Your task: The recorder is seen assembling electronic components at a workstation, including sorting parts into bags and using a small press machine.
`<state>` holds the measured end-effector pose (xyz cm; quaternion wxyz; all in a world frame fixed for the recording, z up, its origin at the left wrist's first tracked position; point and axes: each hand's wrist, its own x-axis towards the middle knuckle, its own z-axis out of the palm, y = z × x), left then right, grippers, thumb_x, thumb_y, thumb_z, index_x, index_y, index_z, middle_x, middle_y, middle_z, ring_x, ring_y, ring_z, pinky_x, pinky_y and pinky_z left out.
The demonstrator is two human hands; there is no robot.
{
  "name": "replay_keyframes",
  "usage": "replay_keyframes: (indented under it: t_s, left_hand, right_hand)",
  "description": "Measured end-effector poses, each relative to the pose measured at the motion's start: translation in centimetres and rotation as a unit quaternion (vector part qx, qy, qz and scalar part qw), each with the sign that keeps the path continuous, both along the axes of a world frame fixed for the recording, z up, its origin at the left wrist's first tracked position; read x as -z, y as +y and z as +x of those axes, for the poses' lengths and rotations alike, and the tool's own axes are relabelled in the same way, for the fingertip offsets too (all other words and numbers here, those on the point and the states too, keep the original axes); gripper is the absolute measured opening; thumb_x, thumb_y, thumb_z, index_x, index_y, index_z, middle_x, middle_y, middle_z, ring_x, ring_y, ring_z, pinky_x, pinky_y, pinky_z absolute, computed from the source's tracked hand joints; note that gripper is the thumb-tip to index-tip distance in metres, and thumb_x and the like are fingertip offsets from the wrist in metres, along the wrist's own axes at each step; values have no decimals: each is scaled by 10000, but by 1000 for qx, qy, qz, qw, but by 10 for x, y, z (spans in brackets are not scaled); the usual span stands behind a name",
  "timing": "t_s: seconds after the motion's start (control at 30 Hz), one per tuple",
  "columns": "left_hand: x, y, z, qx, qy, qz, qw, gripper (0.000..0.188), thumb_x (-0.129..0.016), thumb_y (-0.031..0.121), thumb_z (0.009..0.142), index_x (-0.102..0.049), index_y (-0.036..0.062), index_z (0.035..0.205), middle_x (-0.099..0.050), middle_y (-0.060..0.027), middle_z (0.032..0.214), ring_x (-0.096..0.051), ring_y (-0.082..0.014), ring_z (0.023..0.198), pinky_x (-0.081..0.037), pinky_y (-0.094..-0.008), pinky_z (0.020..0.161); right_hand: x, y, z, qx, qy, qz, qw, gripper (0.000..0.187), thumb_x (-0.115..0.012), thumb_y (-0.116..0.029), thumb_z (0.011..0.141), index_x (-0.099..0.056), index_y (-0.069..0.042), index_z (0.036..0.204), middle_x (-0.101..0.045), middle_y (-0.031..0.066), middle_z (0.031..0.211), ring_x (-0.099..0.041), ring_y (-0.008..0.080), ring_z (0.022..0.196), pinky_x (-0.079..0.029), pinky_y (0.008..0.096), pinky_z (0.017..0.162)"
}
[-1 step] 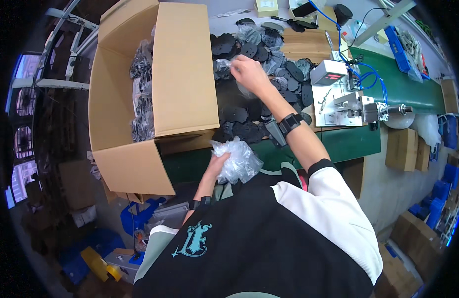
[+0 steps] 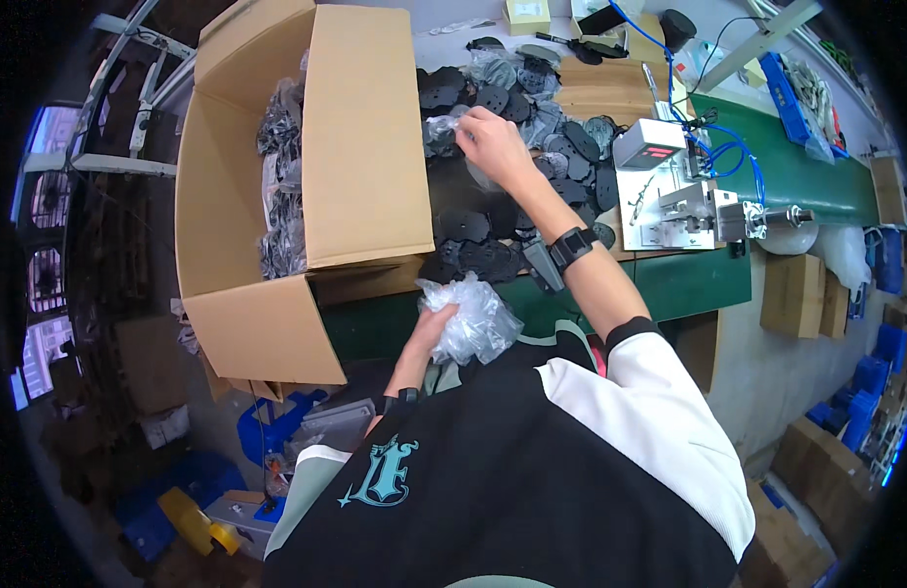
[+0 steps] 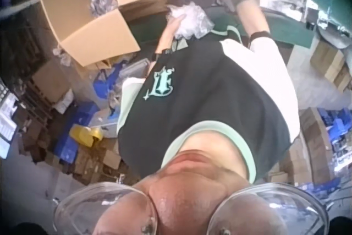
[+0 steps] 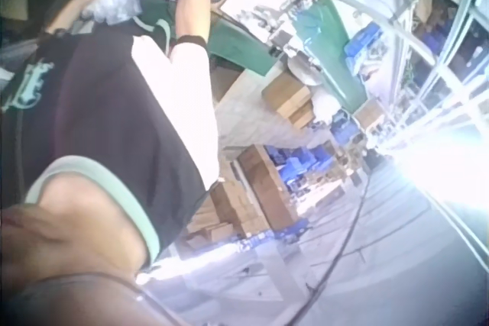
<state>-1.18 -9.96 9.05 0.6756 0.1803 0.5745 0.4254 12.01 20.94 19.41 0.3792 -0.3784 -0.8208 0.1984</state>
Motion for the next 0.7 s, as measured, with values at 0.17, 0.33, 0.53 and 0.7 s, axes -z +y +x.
replay_keyframes:
  t_s: [0.17,0.33,0.53,0.7]
  left_hand:
    - [-9,6,7,-27,-19,-46,998,450,-609,127,900,-549,17,1332,-630,-89,1226,-625,-209,1093,-509,-353,924]
    - [-11,23,-14,-39,-69,47,996,436,-605,123,904,-550,24,1326,-626,-78,1229,-616,-201,1101,-508,-352,930]
    - [-21,32,-11,-44,-70,100,992,459,-614,56,874,-555,39,1328,-632,-59,1167,-611,-180,1061,-497,-333,926]
    - [-15,47,-7,-106,-48,219,969,485,-650,-29,817,-576,14,1294,-649,-70,1170,-630,-177,1058,-505,-326,931]
  right_hand:
    - [5,4,10,27,-23,16,999,215,-603,-95,904,-690,-48,1095,-686,178,889,-662,367,792,-534,424,690]
    - [-15,-2,6,129,114,-31,985,281,-584,-54,909,-683,-58,1173,-680,170,848,-631,274,655,-497,340,651]
    - [41,-34,8,225,252,-248,908,191,-585,-189,956,-684,-26,966,-689,59,819,-592,111,766,-475,296,692]
    - [72,-137,25,-15,287,-653,700,153,-524,-52,938,-634,-20,1040,-665,35,1051,-611,128,907,-501,285,800]
